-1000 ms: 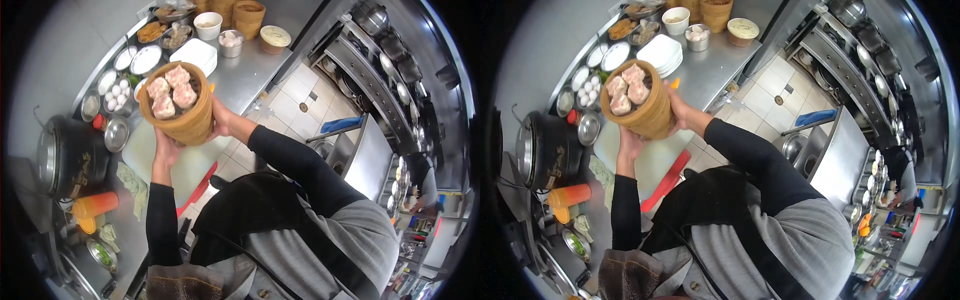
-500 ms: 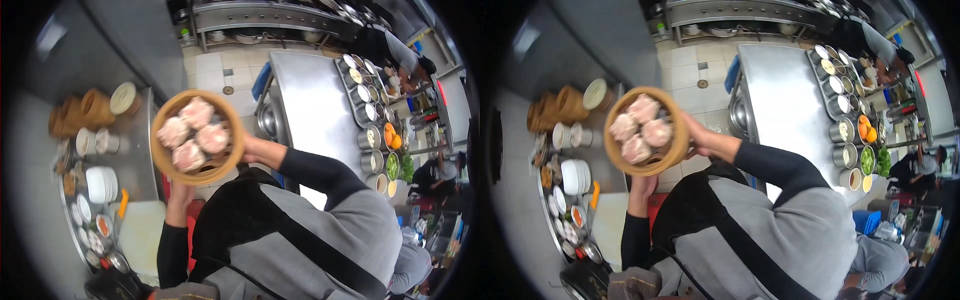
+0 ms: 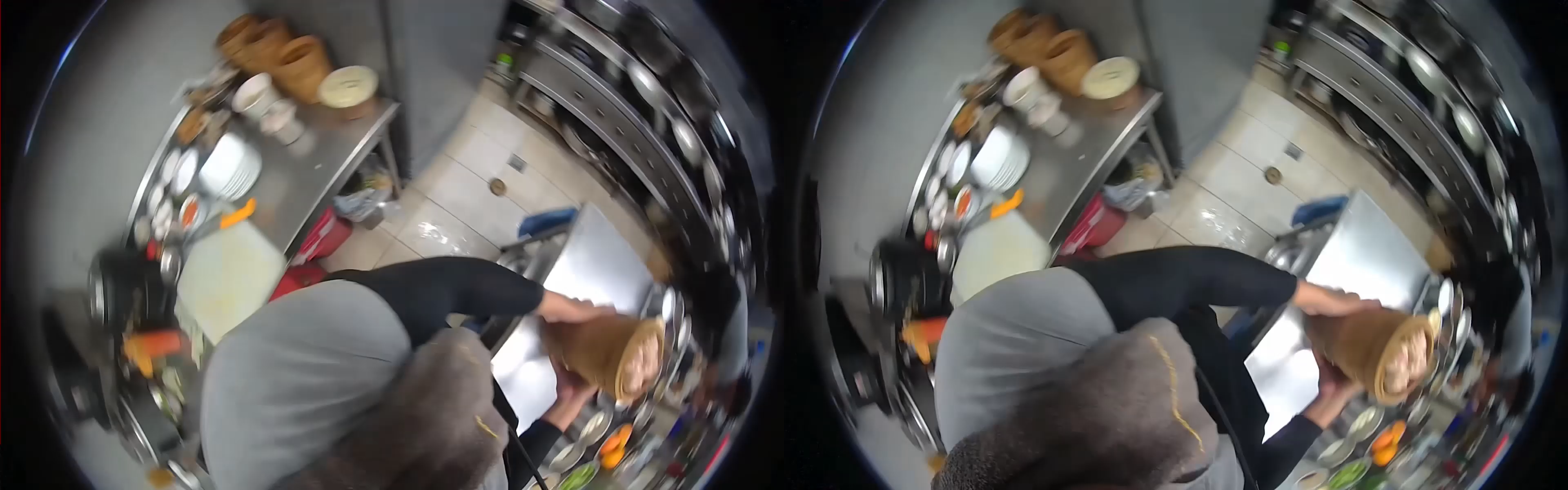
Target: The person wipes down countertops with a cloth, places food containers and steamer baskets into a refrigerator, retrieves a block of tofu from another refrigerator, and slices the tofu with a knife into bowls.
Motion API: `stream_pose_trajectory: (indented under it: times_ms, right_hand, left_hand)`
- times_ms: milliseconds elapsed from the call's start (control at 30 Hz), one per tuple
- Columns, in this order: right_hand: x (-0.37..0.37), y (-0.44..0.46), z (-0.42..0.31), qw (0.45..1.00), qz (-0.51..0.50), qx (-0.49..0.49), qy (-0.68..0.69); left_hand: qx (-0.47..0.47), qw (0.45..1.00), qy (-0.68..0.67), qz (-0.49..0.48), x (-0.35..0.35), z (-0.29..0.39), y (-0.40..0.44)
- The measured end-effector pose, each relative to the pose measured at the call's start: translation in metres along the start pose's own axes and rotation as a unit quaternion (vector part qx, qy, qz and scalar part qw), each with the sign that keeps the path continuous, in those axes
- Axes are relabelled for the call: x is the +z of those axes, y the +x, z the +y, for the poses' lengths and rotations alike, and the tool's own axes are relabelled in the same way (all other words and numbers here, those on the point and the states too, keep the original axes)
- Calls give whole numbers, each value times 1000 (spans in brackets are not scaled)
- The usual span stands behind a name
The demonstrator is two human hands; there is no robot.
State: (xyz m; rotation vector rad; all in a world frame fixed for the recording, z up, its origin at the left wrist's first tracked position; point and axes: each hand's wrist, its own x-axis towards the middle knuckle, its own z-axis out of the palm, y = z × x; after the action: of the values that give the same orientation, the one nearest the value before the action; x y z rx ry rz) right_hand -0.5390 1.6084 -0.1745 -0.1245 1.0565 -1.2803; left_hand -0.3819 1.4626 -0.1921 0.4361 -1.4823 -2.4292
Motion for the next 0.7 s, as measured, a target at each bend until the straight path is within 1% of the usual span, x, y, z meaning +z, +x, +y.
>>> stream_pose_trajectory:
  times_ms: [67, 167, 200, 233, 267, 300, 333, 367, 400, 433, 467, 500, 533, 567, 600, 633, 700]
  right_hand:
    - [-19, 2, -9, 997, 80, -15, 19]
    - [-49, 3, -11, 979, 195, -14, 53]
    - [-58, 2, -7, 973, 224, -5, 51]
    - [-63, 3, -7, 958, 274, 39, 69]
    - [-69, 7, 2, 956, 285, 59, 25]
    - [-69, 11, 13, 957, 274, 82, -49]
    - [-67, 13, 26, 953, 242, 104, -148]
    - [-65, 13, 42, 939, 203, 118, -250]
    - [-60, 12, 60, 916, 140, 123, -355]
    - [-53, 14, 75, 885, 75, 118, -444]
    - [-42, 18, 88, 851, 4, 102, -514]
    - [-24, 20, 99, 819, -67, 79, -564]
    - [6, 22, 112, 793, -132, 55, -592]
    - [56, 19, 128, 778, -184, 31, -599]
    - [106, 15, 145, 763, -235, 6, -603]
    - [122, 25, 159, 759, -239, -6, -606]
    - [144, 50, 186, 750, -250, -26, -612]
  left_hand:
    - [-26, 997, 55, 45, 4, -3, 12]
    - [-46, 982, 138, 117, -8, -8, -4]
    - [-43, 975, 158, 147, -16, -11, -21]
    - [18, 966, 191, 175, -26, -16, -52]
    - [129, 941, 212, 229, -37, -32, -83]
    - [194, 895, 287, 282, -53, -40, -124]
    - [206, 899, 229, 313, -50, -17, -203]
    - [246, 896, 115, 351, -55, -28, -259]
    - [273, 861, 81, 422, -61, -39, -323]
    - [334, 777, 129, 517, -57, -47, -394]
    - [224, 718, 134, 645, -41, -53, -475]
    - [250, 597, 32, 762, -17, -62, -531]
    - [284, 462, 147, 827, -8, -108, -610]
    - [85, 330, 202, 918, 25, -136, -683]
    - [16, 225, 211, 951, 58, -163, -745]
    - [-14, 139, 248, 959, 86, -183, -792]
    - [-229, 44, 288, 929, 141, -241, -866]
